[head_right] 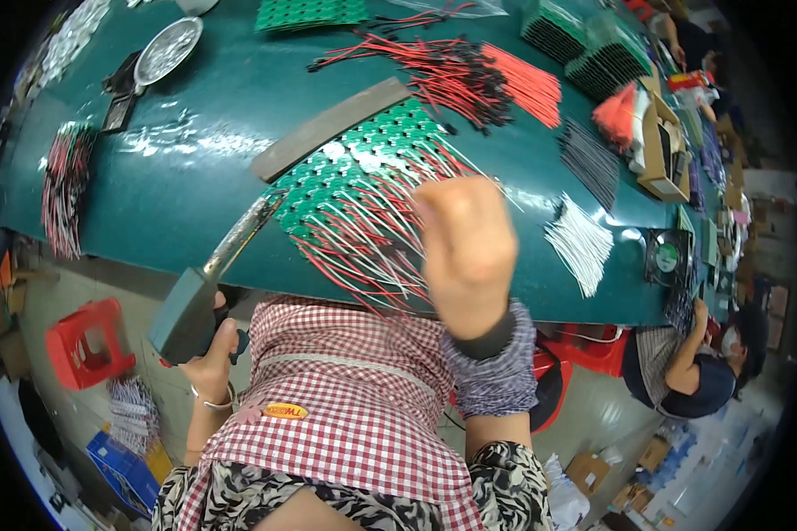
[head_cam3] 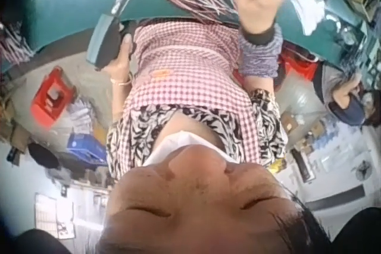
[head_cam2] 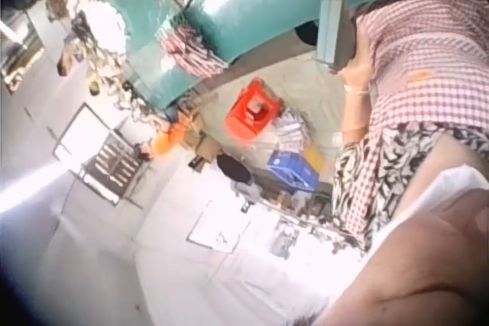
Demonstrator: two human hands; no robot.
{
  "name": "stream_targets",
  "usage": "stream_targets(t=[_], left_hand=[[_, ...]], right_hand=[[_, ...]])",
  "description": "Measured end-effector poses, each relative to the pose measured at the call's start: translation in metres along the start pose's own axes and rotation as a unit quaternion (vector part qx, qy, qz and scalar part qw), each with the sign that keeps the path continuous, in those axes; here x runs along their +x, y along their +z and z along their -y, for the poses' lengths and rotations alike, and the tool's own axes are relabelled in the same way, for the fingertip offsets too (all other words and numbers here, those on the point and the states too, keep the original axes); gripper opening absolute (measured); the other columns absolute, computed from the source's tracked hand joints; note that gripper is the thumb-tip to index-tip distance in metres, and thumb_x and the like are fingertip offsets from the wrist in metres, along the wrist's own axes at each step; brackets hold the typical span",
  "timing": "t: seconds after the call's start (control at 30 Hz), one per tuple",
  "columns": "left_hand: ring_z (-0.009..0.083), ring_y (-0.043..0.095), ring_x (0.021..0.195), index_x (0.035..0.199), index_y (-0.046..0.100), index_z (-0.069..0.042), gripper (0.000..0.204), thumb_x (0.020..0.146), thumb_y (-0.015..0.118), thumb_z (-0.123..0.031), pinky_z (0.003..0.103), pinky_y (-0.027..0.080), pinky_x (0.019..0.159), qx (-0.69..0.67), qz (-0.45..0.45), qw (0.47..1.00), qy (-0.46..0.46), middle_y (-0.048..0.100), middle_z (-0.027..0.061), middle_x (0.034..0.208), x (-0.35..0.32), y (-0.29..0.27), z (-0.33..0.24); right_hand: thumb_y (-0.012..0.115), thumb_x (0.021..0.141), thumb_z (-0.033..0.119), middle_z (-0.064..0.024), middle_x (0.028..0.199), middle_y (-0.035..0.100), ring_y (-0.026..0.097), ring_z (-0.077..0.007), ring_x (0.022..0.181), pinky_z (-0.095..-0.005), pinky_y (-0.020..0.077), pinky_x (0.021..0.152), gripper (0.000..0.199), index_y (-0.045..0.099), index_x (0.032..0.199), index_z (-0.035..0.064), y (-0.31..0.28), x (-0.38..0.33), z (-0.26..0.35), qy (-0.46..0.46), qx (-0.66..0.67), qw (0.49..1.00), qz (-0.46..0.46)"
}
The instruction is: The person solders or glues wires onto LED circuit boards using a soldering gun or glue gun.
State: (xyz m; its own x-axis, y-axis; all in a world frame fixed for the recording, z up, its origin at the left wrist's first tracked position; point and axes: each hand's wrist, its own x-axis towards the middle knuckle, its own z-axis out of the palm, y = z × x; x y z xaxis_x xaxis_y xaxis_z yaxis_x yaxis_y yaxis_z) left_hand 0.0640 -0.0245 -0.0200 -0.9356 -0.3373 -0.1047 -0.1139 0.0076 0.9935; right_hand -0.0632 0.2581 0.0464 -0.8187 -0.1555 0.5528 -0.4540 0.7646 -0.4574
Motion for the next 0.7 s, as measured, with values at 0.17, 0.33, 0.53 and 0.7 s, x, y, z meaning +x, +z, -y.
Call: stream_targets(t=[0.17, 0.33, 0.53, 0.7], left_hand=[[0.0159, 0.067, 0.086, 0.106, 0.068, 0.005, 0.024, 0.082, 0.072, 0.004, 0.029, 0.054, 0.076, 0.022, 0.008, 1.0, -0.018, 0.071, 0.0093, 0.098, -0.01, -0.004, -0.008], [0.0167, 0.068, 0.076, 0.097, 0.07, 0.004, 0.02, 0.077, 0.076, 0.002, 0.029, 0.053, 0.067, 0.054, 0.0, 0.998, -0.025, 0.072, 0.0104, 0.091, -0.012, -0.011, -0.006], [0.0205, 0.067, 0.068, 0.09, 0.069, 0.003, 0.018, 0.073, 0.075, 0.002, 0.028, 0.051, 0.06, 0.156, 0.037, 0.983, 0.09, 0.069, 0.0126, 0.084, -0.007, -0.015, 0.007], [0.0225, 0.065, 0.065, 0.09, 0.068, 0.004, 0.018, 0.072, 0.074, 0.002, 0.029, 0.05, 0.057, 0.134, 0.057, 0.986, 0.076, 0.067, 0.0121, 0.083, -0.002, -0.014, 0.002]], right_hand=[[0.071, 0.076, -0.005, -0.0108, 0.081, 0.059, 0.059, -0.0283, 0.076, -0.0385, 0.0487, 0.066, 0.016, 0.062, 0.087, 0.0023, 0.063, -0.021, 0.034, 0.008, 0.131, 0.99, 0.058], [0.072, 0.076, -0.004, -0.0103, 0.08, 0.057, 0.058, -0.0277, 0.074, -0.0386, 0.0477, 0.064, 0.016, 0.062, 0.087, 0.0023, 0.091, -0.033, 0.041, 0.014, 0.137, 0.987, 0.081], [0.072, 0.074, -0.007, -0.0101, 0.08, 0.061, 0.06, -0.0259, 0.07, -0.0357, 0.0482, 0.06, 0.018, 0.065, 0.087, 0.002, 0.093, -0.034, 0.042, 0.008, 0.081, 0.994, 0.074], [0.072, 0.074, -0.007, -0.0098, 0.079, 0.061, 0.06, -0.0253, 0.069, -0.0353, 0.048, 0.06, 0.017, 0.065, 0.086, 0.0021, 0.094, -0.035, 0.043, 0.004, 0.073, 0.995, 0.072]])
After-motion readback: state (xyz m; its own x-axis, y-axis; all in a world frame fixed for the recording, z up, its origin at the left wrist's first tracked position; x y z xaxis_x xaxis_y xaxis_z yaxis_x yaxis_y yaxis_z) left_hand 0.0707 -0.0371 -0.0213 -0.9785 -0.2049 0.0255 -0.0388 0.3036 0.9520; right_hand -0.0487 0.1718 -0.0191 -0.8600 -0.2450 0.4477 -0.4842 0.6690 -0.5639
